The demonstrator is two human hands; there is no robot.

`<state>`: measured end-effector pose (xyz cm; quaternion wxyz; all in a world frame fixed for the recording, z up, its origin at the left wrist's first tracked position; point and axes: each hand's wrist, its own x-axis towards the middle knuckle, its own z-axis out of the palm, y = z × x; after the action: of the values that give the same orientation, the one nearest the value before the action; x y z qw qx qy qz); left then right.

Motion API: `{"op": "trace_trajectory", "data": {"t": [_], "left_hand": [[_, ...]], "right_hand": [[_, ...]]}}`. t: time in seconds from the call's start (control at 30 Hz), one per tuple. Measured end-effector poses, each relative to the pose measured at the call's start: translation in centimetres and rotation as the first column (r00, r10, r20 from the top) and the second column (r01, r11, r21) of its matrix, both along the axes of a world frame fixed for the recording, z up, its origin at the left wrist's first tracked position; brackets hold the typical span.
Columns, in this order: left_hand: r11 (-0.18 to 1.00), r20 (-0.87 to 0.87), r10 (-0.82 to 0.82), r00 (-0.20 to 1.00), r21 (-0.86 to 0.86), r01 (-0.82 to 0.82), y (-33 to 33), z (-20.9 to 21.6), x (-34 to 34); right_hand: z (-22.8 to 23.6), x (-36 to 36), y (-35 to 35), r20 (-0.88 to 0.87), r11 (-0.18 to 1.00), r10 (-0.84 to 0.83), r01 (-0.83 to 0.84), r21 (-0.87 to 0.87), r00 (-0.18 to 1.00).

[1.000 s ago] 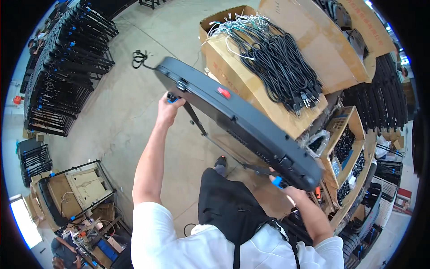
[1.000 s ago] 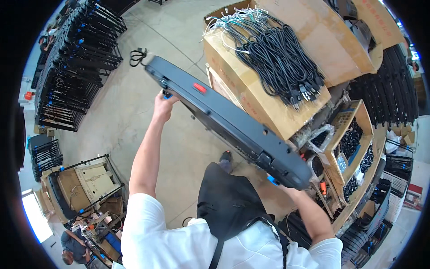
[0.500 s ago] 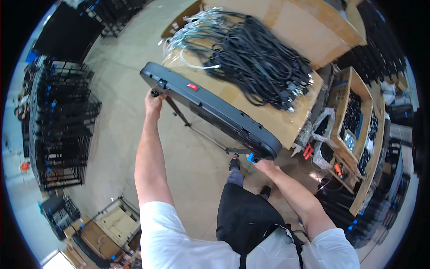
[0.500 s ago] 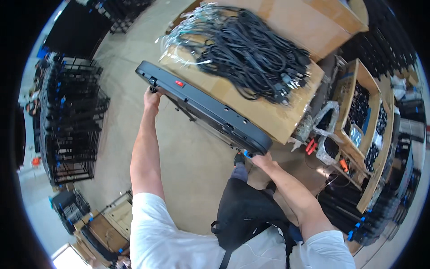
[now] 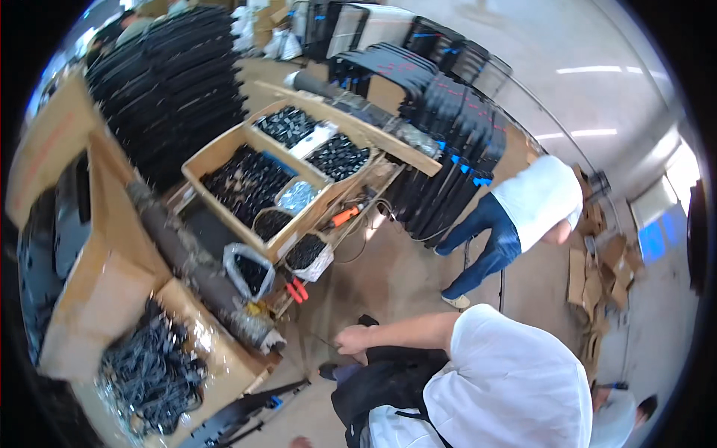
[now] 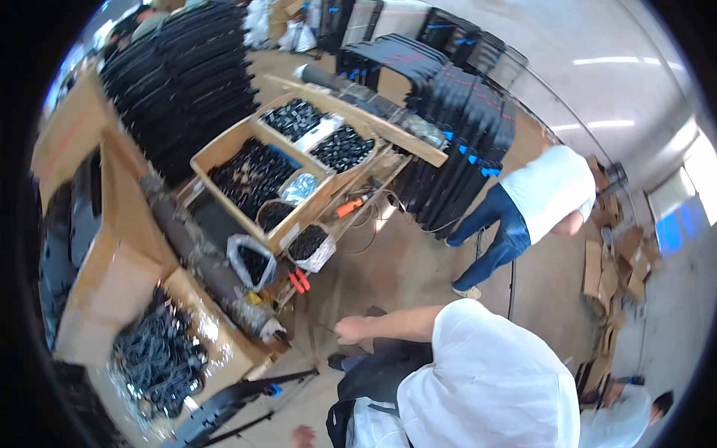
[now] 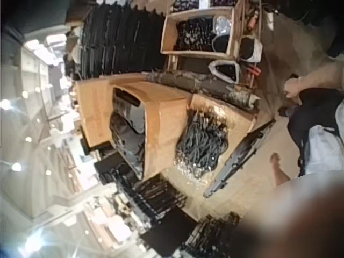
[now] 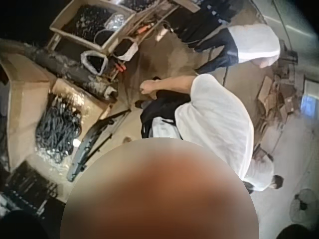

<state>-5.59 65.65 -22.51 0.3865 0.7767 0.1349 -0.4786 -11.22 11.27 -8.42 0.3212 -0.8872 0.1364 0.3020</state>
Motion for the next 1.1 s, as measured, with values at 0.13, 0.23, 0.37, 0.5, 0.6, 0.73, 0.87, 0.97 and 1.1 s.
{"op": "trace_trajectory", "data": {"t": [0.13, 0.23, 0.37, 0.5, 0.6, 0.73, 0.87, 0.97, 1.1], "left_hand": [[0.986, -0.126, -0.131, 0.983, -0.121, 0.116, -11.3, -3.6, -4.7], [0.973, -0.180, -0.172, 0.968, -0.184, 0.139, -15.5, -4.7, -4.9], [0.903, 0.051, -0.392, 0.919, -0.170, 0.394, -23.3, -2.6, -0.7], [0.963, -0.042, 0.007, 0.999, -0.267, -0.018, -32.2, 2.2, 1.8], [0.990, 0.025, -0.114, 0.993, -0.075, 0.116, -41.8, 5.8, -0.6], [0.967, -0.009, -0.225, 0.974, -0.124, 0.222, -51.1, 7.1, -1.3], [0.898, 0.143, -0.379, 0.914, -0.183, 0.401, -58.7, 6.8, -0.1], [0.840, 0.186, -0.469, 0.863, -0.209, 0.501, -66.0, 7.3, -1.6], [0.821, 0.321, -0.496, 0.806, -0.128, 0.556, -67.5, 9.9, 1.9]], "right_hand": [[1.8, -7.8, -8.8, 0.039, 0.893, -0.443, 0.445, -0.064, 0.896], [3.7, -11.6, -16.4, 0.092, 0.725, -0.684, 0.688, -0.026, 0.724], [7.2, -18.7, -30.1, 0.295, 0.290, -0.914, 0.957, -0.001, 0.277], [8.1, -26.1, -45.1, 0.636, -0.015, -0.730, 0.937, 0.350, -0.249], [12.2, -37.3, -55.8, 0.854, -0.278, -0.394, 0.929, 0.243, -0.341], [14.6, -43.9, -65.7, 0.823, -0.393, -0.326, 0.858, 0.330, -0.465], [14.1, -44.9, -71.3, 0.662, -0.383, -0.447, 0.798, 0.466, -0.602], [17.2, -52.1, -77.8, 0.584, -0.408, -0.554, 0.805, 0.432, -0.594], [17.2, -47.4, -81.5, 0.257, -0.321, -0.767, 0.699, 0.639, -0.588]]}}
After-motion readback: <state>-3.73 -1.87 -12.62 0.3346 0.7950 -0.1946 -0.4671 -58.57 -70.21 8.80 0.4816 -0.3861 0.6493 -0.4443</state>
